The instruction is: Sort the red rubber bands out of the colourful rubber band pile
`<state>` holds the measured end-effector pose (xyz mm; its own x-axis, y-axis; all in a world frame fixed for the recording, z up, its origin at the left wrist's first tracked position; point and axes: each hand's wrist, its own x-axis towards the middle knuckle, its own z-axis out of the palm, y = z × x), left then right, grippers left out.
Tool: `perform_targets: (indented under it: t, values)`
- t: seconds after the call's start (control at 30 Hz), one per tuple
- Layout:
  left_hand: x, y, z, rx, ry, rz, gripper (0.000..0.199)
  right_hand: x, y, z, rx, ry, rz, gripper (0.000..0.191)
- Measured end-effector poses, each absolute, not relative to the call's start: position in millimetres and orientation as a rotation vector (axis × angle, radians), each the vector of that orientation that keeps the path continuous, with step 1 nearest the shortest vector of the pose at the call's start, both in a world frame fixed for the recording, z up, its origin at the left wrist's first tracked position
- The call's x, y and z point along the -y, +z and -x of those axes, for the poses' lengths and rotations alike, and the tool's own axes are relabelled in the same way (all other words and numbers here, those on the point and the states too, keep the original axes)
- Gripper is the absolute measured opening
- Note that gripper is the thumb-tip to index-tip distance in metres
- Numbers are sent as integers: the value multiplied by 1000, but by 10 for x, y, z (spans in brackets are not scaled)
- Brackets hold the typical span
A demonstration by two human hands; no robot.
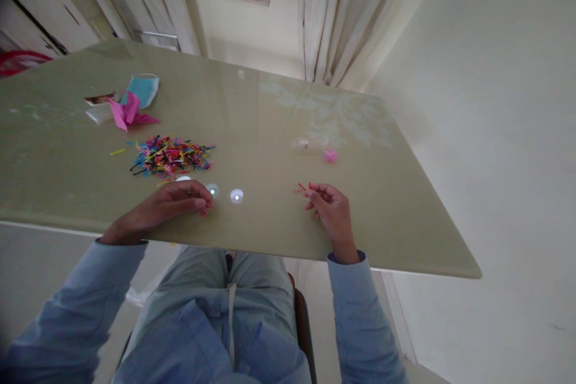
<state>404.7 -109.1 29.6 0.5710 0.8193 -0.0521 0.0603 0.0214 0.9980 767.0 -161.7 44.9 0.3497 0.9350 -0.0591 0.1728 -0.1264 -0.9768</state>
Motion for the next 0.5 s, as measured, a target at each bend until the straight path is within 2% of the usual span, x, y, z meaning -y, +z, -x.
perform_targets:
  t: [0.23, 0.5]
  values:
    - [1103, 321, -4064, -800, 705, -1441, 23, 1411, 400, -7850, 1528, 322, 1754, 28]
    - [1143, 391, -4110, -838, 744, -1415, 24, 1307, 309, -7885, 1762, 305, 1739, 25]
